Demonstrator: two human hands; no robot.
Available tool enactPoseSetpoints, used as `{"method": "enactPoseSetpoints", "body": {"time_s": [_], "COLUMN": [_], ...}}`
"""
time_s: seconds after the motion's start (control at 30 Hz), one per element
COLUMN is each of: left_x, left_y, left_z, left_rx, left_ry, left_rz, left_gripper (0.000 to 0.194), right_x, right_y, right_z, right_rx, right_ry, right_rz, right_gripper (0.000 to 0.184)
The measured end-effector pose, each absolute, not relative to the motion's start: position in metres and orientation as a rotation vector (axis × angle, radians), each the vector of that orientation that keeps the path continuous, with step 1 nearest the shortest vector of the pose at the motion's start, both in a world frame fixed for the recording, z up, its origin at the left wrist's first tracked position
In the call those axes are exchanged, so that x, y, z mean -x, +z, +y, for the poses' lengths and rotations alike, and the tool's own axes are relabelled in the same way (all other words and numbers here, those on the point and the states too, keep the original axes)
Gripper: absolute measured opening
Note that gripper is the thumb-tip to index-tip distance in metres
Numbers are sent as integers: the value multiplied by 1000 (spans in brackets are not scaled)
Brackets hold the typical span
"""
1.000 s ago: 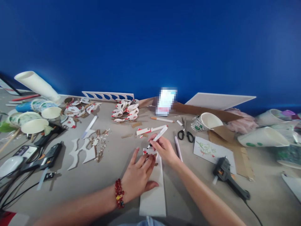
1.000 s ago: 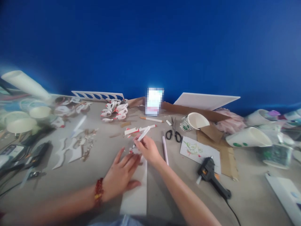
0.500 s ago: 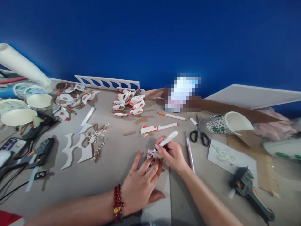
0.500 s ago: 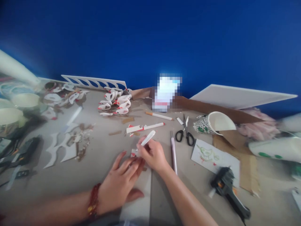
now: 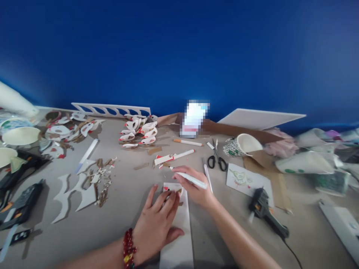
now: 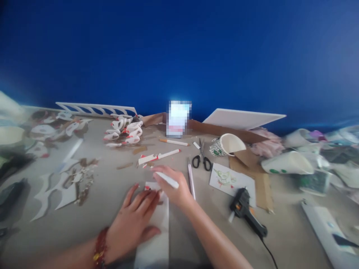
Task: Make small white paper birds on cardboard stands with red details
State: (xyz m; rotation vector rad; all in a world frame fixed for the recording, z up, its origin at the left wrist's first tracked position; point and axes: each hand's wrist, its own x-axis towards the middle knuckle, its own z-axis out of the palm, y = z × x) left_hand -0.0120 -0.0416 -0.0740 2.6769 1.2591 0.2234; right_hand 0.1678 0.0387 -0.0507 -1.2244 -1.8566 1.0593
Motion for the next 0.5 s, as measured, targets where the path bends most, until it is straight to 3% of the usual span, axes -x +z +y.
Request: {"method": "enactPoseSetpoints", "body": {"time_s": [0.1,0.33,0.5], "left_x": [11,11,11], "left_y": [-76,-73,-72], "left_z": [-43,-44,-45], "left_rx": [-2692,-2739,-2800], "left_ry": [231,286,304], "left_rz": [1298,1285,1280], "left_gripper": [76,71,71], "right_x": [-196,-262,-255], "right_y": [-42,-43,-53], "right_z": [33,66,102], "right_rx": [1237,1757,1981], "right_ry": [873,-64,-279], "right_rz": [-1998,-2141,-2271], "right_gripper": [24,32,30]}}
